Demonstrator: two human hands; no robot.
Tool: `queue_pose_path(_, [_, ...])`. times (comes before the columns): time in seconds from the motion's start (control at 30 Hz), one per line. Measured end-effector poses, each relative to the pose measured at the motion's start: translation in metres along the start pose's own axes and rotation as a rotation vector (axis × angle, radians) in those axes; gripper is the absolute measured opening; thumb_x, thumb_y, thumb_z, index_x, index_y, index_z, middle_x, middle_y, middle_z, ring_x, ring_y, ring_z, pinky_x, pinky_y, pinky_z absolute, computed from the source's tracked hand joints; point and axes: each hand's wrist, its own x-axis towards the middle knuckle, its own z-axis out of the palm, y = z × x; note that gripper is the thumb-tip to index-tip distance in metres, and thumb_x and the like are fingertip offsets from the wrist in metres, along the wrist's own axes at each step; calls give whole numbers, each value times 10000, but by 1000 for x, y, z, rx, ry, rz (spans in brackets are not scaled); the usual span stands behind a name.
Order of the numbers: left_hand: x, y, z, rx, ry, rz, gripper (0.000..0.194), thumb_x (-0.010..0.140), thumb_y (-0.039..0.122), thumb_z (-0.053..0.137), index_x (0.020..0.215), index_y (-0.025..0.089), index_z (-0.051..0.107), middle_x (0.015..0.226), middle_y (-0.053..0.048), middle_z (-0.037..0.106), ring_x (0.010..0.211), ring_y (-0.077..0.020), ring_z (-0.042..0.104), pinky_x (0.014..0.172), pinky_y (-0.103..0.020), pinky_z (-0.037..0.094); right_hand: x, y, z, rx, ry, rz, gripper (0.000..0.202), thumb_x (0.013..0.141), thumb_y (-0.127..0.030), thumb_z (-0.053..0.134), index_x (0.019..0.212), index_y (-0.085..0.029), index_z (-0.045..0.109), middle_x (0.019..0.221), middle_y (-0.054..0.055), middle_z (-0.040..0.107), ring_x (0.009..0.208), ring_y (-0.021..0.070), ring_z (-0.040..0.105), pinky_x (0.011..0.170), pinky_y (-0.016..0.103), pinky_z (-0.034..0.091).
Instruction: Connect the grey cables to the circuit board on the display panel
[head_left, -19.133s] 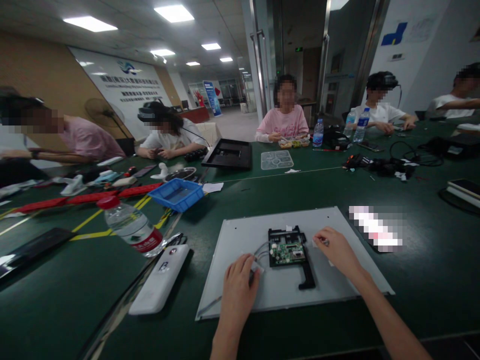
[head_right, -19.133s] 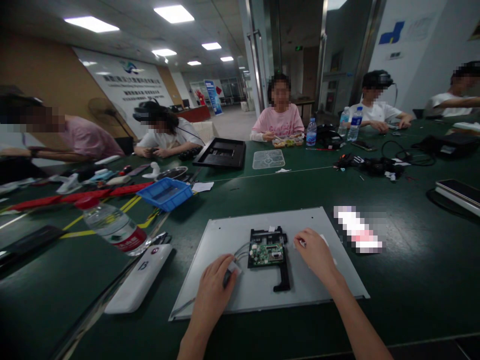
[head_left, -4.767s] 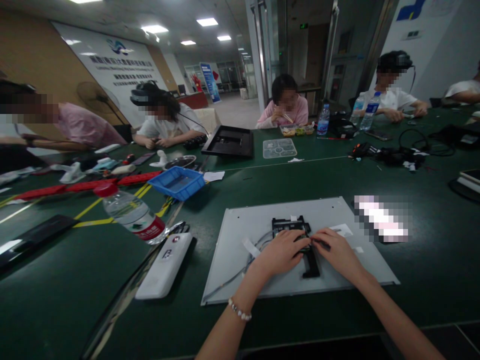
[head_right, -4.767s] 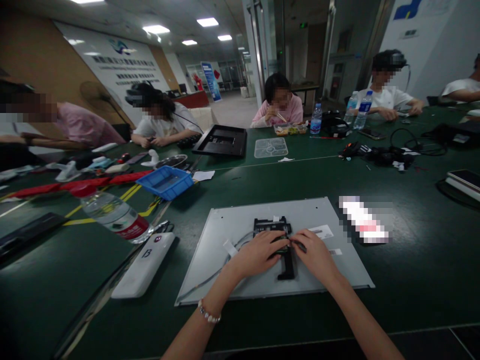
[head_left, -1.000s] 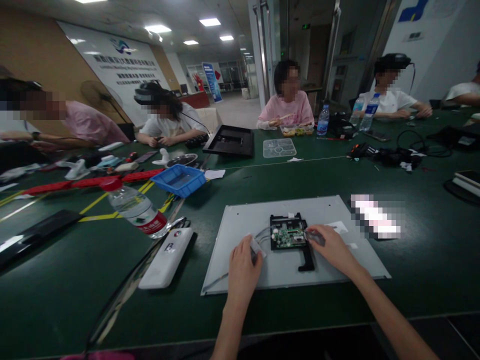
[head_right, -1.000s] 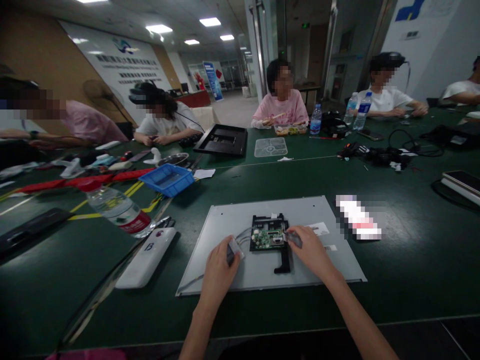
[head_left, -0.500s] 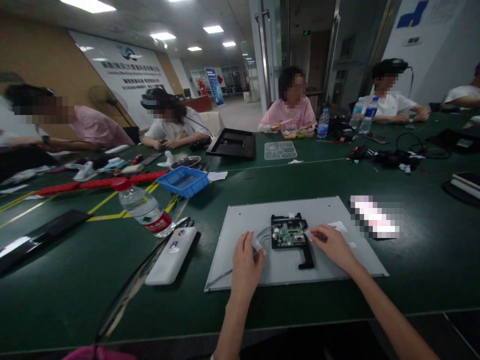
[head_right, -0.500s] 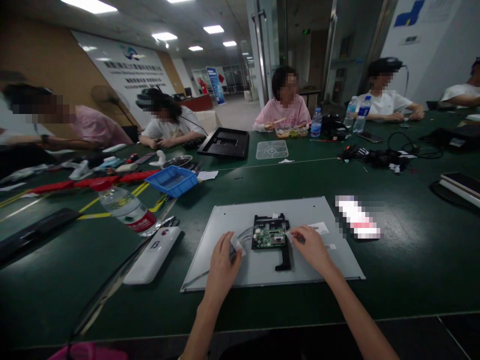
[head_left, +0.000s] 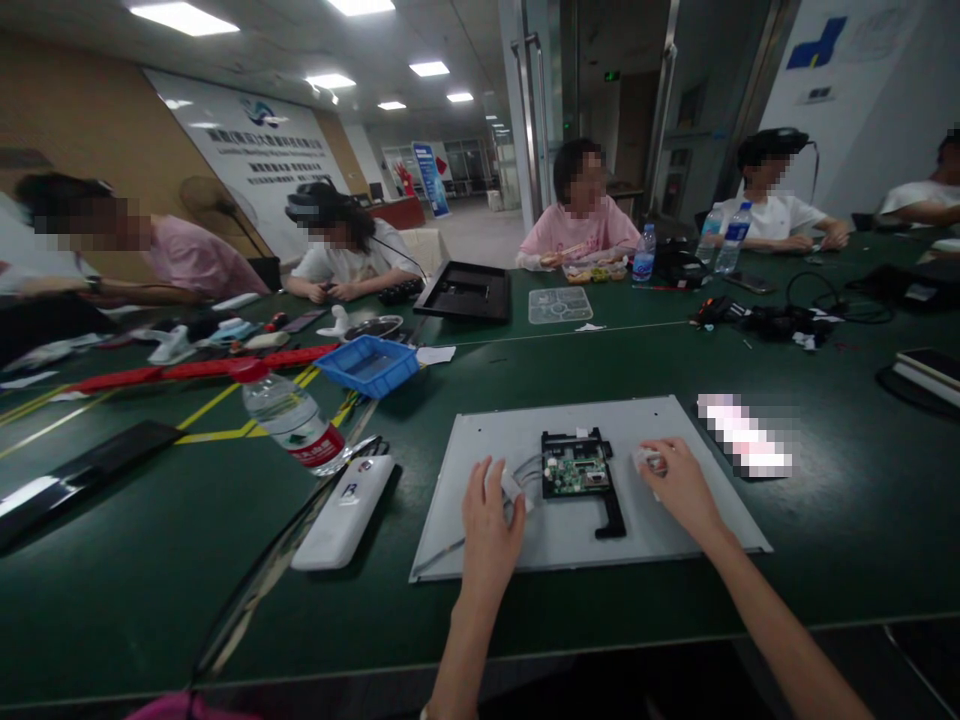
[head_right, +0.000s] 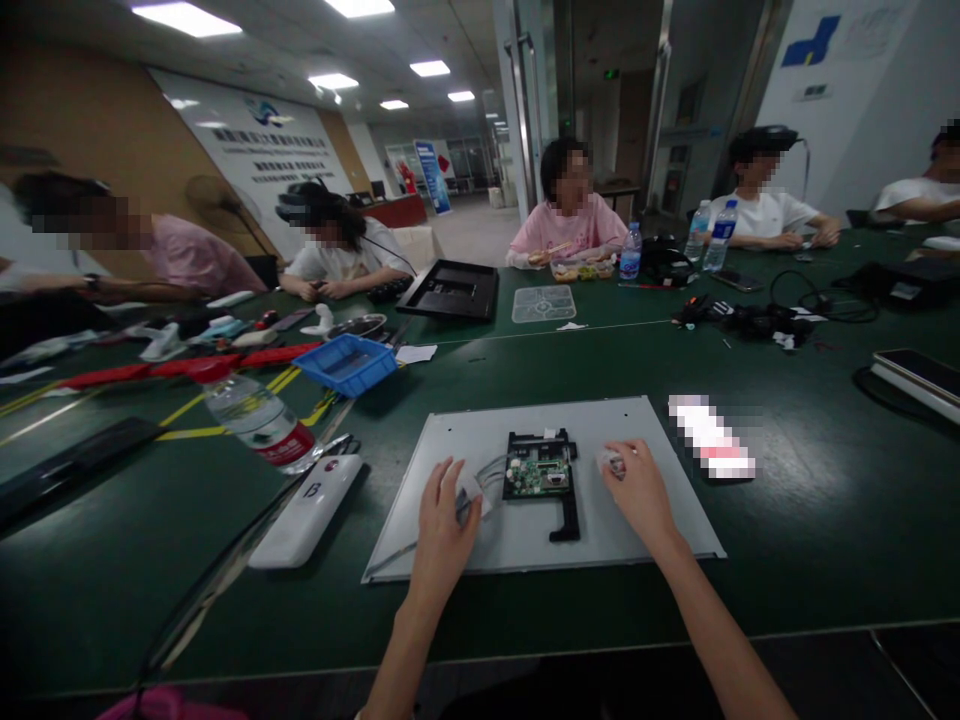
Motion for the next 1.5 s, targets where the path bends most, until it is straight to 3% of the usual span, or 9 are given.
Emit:
queue_pose_path(0.1, [13, 11, -6, -32, -8, -3, 483, 859, 224, 476, 1311, 204, 307, 1392, -135, 296, 1320, -290, 245, 1052, -521, 277, 0, 0, 0, -22, 43, -5, 354, 782, -312, 519, 1121, -216, 564, 1076, 87, 490, 787, 195, 585, 751, 357, 484])
queue_pose_path(0.23, [51, 28, -8, -137, -66, 44, 487, 869, 229, 465, 1323, 205, 291, 1388, -118, 299, 1307, -250, 275, 1072, -456, 275, 2, -5, 0, -53, 81, -71, 309, 799, -276, 509, 1094, -222, 581, 1085, 90, 494, 1005, 242, 522, 885, 400, 433])
queue_pose_path(0.37, [91, 34, 9, -231, -156, 134, 436, 863, 206, 462, 1283, 193, 348, 1319, -98, 389, 1256, -208, 357, 1071, -385, 293, 7, -13, 0, -53, 68, -141, 289, 808, -255, 502, 1083, -218, 584, 1130, 95, 508, 1077, 248, 482, 936, 421, 396])
queue_pose_path(0.5, [108, 27, 34, -278, -309, 206, 414, 849, 196, 470, 1254, 173, 389, 1283, -100, 439, 1217, -209, 408, 1046, -371, 329, 21, -23, 3, -53, -41, -236, 302, 817, -244, 499, 1109, -213, 568, 1148, 87, 531, 1090, 231, 480, 949, 414, 390])
queue_pose_path(0.63, [106, 13, 46, -261, -412, 260, 444, 829, 202, 494, 1261, 170, 397, 1267, -102, 469, 1200, -225, 430, 1030, -394, 346, 45, -37, 16, -107, -160, -324, 293, 811, -250, 521, 1091, -196, 588, 1125, 90, 568, 1085, 227, 486, 951, 409, 383])
queue_pose_path(0.77, [98, 1, 42, -268, -513, 279, 480, 828, 225, 500, 1292, 189, 381, 1302, -94, 446, 1205, -228, 431, 1028, -397, 349, 64, -52, 33, -183, -233, -373, 258, 823, -236, 510, 1056, -190, 611, 1074, 91, 606, 1059, 222, 510, 912, 373, 402])
queue_pose_path(1.1, [91, -10, 38, -340, -602, 266, 505, 825, 248, 506, 1307, 209, 362, 1318, -83, 441, 1217, -219, 426, 1041, -404, 336, 72, -65, 48, -308, -305, -368, 205, 840, -144, 472, 843, -213, 665, 879, 75, 657, 879, 210, 591, 793, 306, 431])
queue_pose_path(1.27, [89, -9, 40, -313, -546, 291, 498, 821, 223, 492, 1303, 212, 369, 1303, -75, 459, 1201, -212, 446, 1031, -386, 359, 76, -60, 36, -245, -246, -362, 217, 861, -186, 454, 920, -214, 661, 954, 60, 658, 923, 198, 586, 823, 307, 429])
queue_pose_path(1.5, [88, -7, 36, -274, -550, 286, 494, 832, 239, 490, 1310, 216, 366, 1328, -71, 437, 1210, -223, 443, 1037, -397, 362, 69, -22, 8, -241, -129, -262, 229, 840, -198, 461, 933, -217, 669, 998, 64, 655, 963, 222, 568, 853, 365, 424])
